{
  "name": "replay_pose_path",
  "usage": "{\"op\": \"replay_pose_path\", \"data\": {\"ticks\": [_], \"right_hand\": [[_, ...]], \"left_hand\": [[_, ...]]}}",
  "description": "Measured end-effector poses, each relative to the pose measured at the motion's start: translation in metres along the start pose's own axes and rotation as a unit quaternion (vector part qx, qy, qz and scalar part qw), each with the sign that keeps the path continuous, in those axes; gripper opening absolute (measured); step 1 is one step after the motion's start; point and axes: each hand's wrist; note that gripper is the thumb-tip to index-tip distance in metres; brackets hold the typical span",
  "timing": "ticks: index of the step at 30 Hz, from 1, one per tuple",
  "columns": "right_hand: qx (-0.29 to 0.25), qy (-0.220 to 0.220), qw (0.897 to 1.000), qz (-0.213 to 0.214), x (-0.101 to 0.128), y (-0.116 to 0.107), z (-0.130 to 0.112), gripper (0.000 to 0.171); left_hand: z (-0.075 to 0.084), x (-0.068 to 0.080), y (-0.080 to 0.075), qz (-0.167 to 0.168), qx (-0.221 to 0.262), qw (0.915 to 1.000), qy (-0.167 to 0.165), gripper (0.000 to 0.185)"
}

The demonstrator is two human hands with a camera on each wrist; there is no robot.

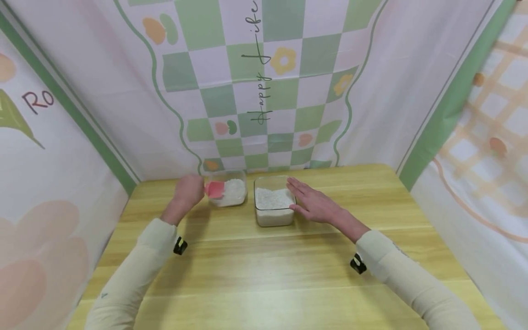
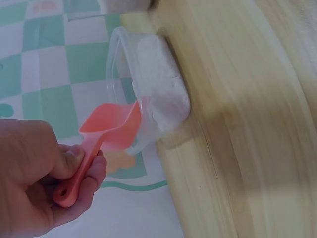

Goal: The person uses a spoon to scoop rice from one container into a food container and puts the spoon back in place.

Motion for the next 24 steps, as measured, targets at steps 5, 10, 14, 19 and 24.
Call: {"op": "replay_pose_path", "data": {"ticks": [5,10,14,19,24], "right_hand": [[-0.002,-0.002,1.0,0.001,0.0,-0.002,-0.002,0.069],[0.0,-0.003,1.0,0.0,0.001,-0.003,-0.002,0.069],[0.0,-0.004,1.0,0.004,0.001,-0.003,-0.002,0.068],[0.0,-0.004,1.0,0.004,0.001,-0.002,-0.001,0.068],[-0.004,-0.003,1.0,0.005,0.001,-0.003,-0.001,0.068]], "left_hand": [[0.007,0.004,-0.001,0.02,-0.027,0.9993,0.015,0.003],[0.013,0.008,-0.008,0.045,0.014,0.9984,0.031,0.009],[0.019,0.008,-0.014,0.072,0.081,0.9928,0.051,0.017],[0.024,0.008,-0.022,0.059,0.152,0.9843,0.068,0.022],[0.037,0.007,-0.032,0.032,0.18,0.9798,0.081,0.031]]}}
Point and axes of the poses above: each hand's wrist, its own x-axis away from the middle knuckle, its own y-axis out of the palm, z = x × y, and after that the axes turned 5 degrees about -x, right-handed
